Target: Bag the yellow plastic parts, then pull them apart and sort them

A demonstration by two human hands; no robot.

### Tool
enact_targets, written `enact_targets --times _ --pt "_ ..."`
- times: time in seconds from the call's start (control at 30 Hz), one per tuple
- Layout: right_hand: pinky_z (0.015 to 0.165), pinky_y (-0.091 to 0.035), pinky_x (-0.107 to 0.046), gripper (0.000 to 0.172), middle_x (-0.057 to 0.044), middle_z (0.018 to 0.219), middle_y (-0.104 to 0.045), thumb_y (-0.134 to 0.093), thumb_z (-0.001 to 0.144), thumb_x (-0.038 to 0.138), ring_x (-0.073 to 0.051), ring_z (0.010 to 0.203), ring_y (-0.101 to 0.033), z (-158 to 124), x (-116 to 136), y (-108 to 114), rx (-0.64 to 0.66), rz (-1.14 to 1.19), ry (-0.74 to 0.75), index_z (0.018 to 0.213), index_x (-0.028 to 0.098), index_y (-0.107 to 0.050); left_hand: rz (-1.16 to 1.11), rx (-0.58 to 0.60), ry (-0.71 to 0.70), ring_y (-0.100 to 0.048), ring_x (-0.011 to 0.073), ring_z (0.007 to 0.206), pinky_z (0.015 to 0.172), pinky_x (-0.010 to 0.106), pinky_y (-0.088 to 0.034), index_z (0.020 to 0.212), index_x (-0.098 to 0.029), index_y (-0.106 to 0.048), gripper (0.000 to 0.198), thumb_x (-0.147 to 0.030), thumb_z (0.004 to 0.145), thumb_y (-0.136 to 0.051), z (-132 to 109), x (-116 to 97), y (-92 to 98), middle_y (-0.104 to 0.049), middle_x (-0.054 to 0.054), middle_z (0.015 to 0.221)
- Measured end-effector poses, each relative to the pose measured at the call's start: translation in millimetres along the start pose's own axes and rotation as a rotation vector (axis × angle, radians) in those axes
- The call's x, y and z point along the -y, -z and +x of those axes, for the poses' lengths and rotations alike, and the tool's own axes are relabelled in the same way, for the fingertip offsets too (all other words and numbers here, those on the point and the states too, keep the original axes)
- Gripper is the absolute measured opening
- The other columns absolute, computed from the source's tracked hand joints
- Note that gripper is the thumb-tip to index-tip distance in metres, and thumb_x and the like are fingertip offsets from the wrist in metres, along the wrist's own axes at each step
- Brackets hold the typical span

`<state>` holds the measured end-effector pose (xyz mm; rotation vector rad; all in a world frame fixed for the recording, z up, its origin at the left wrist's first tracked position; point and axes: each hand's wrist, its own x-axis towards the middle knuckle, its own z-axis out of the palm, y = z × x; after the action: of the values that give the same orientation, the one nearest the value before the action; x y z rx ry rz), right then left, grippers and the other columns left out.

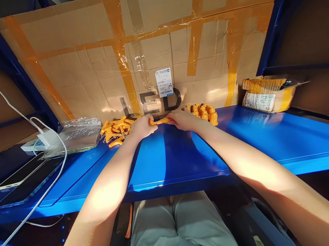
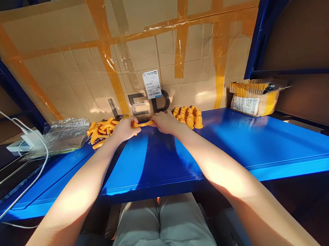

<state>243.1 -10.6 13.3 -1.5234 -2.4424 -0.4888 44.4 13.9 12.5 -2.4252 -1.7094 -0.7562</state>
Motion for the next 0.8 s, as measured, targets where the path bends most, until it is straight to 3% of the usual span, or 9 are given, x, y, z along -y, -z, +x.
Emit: enact_targets --times 0.2,0.43,0.6,0.8 --pt "0.093 -0.033 -0.042 0.027 -0.017 0.123 -0.063 -0.054 0.091 0.015 -0.030 0.114 -0.054 0.3 -0.7 3.8 -0.116 -0.103 0.001 0.118 0.014 -0.057 -0.067 0.021 -0.011 -0.064 0.0208 0.075 0.060 0.027 -0.040 0.092 -0.023 -0.066 0.024 -0.032 0.070 -0.064 1.6 -1.7 -2.5 -0.069 0.001 0.075" --pt "0.093 -0.028 -0.044 0.024 -0.017 0.111 -0.065 -0.050 0.093 0.019 -0.031 0.104 -0.055 5.9 -9.3 -1.9 -0.336 -0.120 0.009 0.115 0.013 -0.055 -0.050 -0.037 -0.028 -0.064 0.0217 0.076 0.058 0.028 -0.038 0.094 -0.022 -0.064 0.026 -0.035 0.071 -0.063 2.8 -4.2 -0.8 -0.069 0.001 0.077" --pt "0.094 -0.026 -0.043 0.024 -0.016 0.110 -0.066 -0.050 0.094 0.021 -0.031 0.104 -0.055 4.5 -11.0 -0.1 -0.309 -0.100 0.009 0.116 0.013 -0.056 0.015 -0.045 -0.041 -0.066 0.0234 0.080 0.062 0.028 -0.042 0.095 -0.022 -0.064 0.026 -0.036 0.073 -0.063 1.0 -7.0 1.4 -0.070 0.002 0.081" --pt "0.091 -0.030 -0.041 0.030 -0.015 0.117 -0.066 -0.047 0.098 0.032 -0.030 0.109 -0.055 0.6 -8.7 1.2 -0.180 -0.054 0.064 0.120 0.017 -0.060 0.086 -0.012 -0.009 -0.067 0.0241 0.083 0.066 0.029 -0.044 0.097 -0.023 -0.065 0.027 -0.034 0.072 -0.063 -1.3 -5.7 4.1 -0.072 0.003 0.085"
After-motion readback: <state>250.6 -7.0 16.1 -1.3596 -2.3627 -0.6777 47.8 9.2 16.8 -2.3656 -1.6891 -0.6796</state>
